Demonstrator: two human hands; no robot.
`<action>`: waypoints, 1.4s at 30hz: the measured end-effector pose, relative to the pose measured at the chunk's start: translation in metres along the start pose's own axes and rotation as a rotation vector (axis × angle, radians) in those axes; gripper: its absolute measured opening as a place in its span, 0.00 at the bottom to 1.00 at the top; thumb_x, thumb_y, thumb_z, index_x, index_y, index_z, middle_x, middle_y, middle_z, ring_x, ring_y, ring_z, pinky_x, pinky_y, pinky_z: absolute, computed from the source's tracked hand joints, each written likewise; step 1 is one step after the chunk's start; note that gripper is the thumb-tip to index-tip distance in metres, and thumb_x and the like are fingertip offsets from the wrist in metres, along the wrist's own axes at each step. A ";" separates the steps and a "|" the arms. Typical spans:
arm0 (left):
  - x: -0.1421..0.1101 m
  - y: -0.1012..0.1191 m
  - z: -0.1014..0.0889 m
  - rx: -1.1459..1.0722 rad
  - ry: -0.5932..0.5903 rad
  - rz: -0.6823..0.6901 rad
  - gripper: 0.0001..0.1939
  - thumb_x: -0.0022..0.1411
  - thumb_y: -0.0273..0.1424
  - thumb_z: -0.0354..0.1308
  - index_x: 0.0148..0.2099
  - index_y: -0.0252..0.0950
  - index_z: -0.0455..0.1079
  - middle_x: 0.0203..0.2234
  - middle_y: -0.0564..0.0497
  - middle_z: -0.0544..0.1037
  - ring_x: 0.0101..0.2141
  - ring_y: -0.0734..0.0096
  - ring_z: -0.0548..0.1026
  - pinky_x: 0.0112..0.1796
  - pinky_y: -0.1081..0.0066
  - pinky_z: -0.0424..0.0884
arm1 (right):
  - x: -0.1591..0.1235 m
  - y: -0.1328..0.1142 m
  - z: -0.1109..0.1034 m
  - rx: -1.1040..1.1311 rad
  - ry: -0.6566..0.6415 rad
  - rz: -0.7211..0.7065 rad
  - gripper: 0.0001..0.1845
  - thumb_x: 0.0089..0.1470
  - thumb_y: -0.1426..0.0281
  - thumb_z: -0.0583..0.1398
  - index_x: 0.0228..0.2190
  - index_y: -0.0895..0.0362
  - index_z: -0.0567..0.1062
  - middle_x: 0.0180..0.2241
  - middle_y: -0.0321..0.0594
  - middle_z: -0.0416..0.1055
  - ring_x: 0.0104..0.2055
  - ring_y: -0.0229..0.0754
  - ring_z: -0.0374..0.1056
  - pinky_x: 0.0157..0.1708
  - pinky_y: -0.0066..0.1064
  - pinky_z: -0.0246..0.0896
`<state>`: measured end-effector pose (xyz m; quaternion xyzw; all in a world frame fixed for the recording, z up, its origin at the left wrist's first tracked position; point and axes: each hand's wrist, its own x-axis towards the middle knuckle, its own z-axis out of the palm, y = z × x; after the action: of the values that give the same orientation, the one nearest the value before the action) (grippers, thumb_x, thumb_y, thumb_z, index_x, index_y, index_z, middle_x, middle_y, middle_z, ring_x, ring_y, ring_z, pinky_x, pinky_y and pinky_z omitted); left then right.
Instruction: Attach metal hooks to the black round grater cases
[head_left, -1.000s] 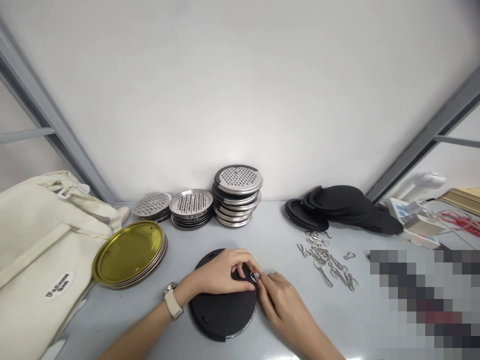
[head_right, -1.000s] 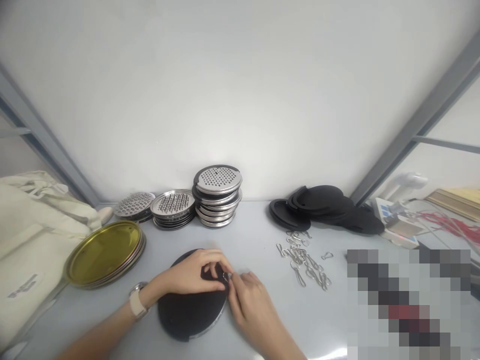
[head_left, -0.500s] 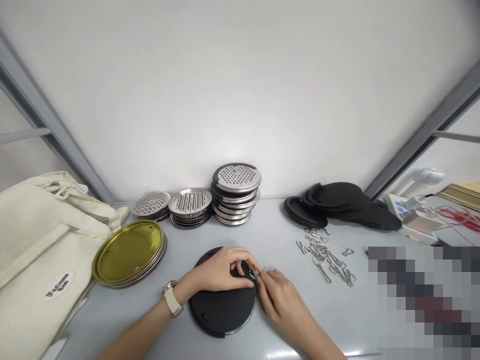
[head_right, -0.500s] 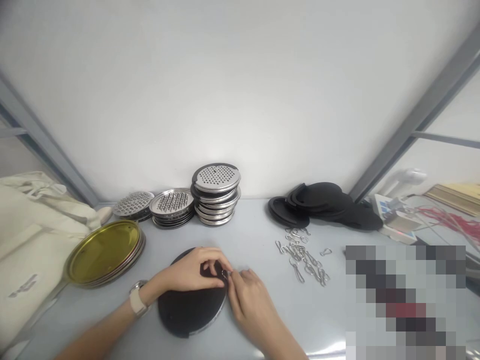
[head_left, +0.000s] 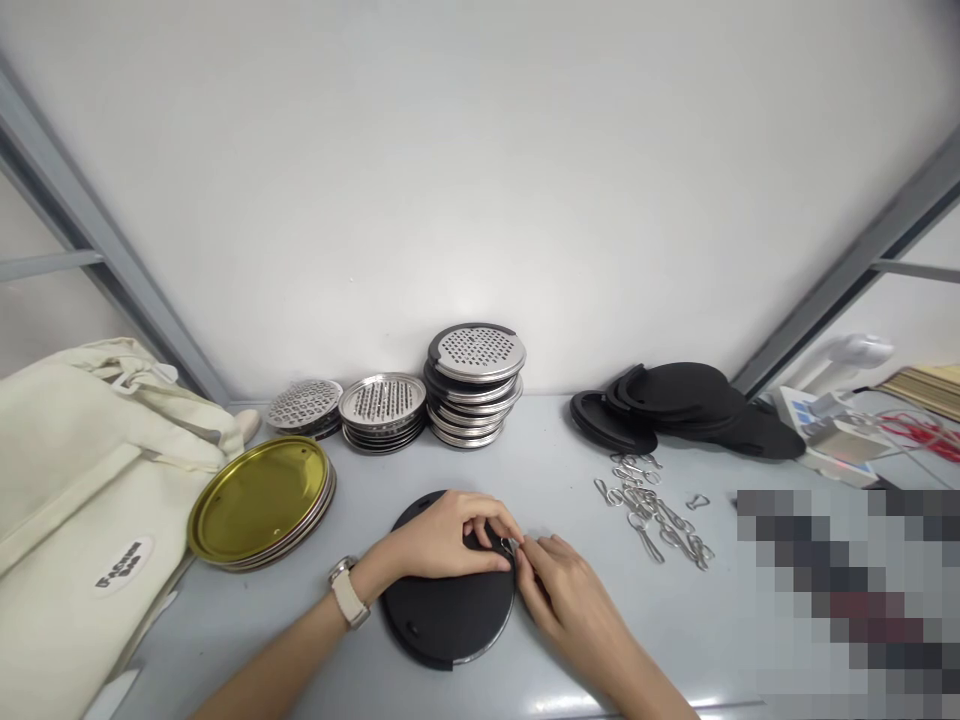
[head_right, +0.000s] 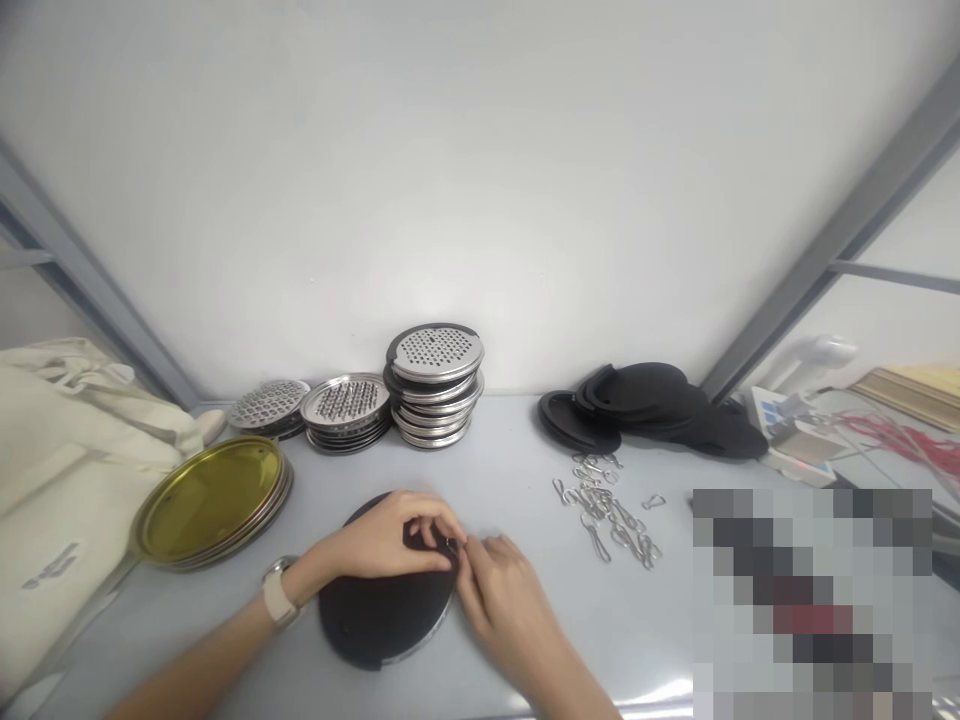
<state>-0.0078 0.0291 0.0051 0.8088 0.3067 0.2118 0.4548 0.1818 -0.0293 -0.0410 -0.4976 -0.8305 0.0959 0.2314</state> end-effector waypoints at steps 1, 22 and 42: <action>0.000 0.000 0.000 -0.001 -0.001 0.001 0.13 0.52 0.29 0.63 0.43 0.36 0.73 0.36 0.51 0.77 0.30 0.77 0.72 0.33 0.78 0.69 | 0.000 0.000 0.000 -0.003 -0.010 0.004 0.12 0.62 0.73 0.47 0.27 0.55 0.64 0.24 0.38 0.66 0.28 0.41 0.63 0.29 0.31 0.56; -0.001 -0.002 0.000 0.007 -0.009 -0.013 0.14 0.52 0.28 0.63 0.43 0.36 0.73 0.37 0.51 0.77 0.31 0.76 0.72 0.33 0.77 0.68 | -0.002 0.000 0.001 0.005 0.002 0.025 0.13 0.62 0.73 0.47 0.26 0.55 0.63 0.23 0.37 0.65 0.27 0.41 0.62 0.29 0.31 0.55; 0.000 -0.004 0.001 0.051 0.013 0.020 0.12 0.52 0.27 0.63 0.41 0.35 0.71 0.35 0.52 0.75 0.30 0.78 0.71 0.32 0.78 0.68 | 0.002 0.001 0.002 0.013 -0.057 0.019 0.13 0.63 0.73 0.46 0.28 0.56 0.64 0.25 0.39 0.66 0.29 0.42 0.62 0.30 0.32 0.55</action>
<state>-0.0086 0.0296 0.0010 0.8219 0.3069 0.2136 0.4298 0.1805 -0.0274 -0.0427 -0.5008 -0.8314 0.1176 0.2100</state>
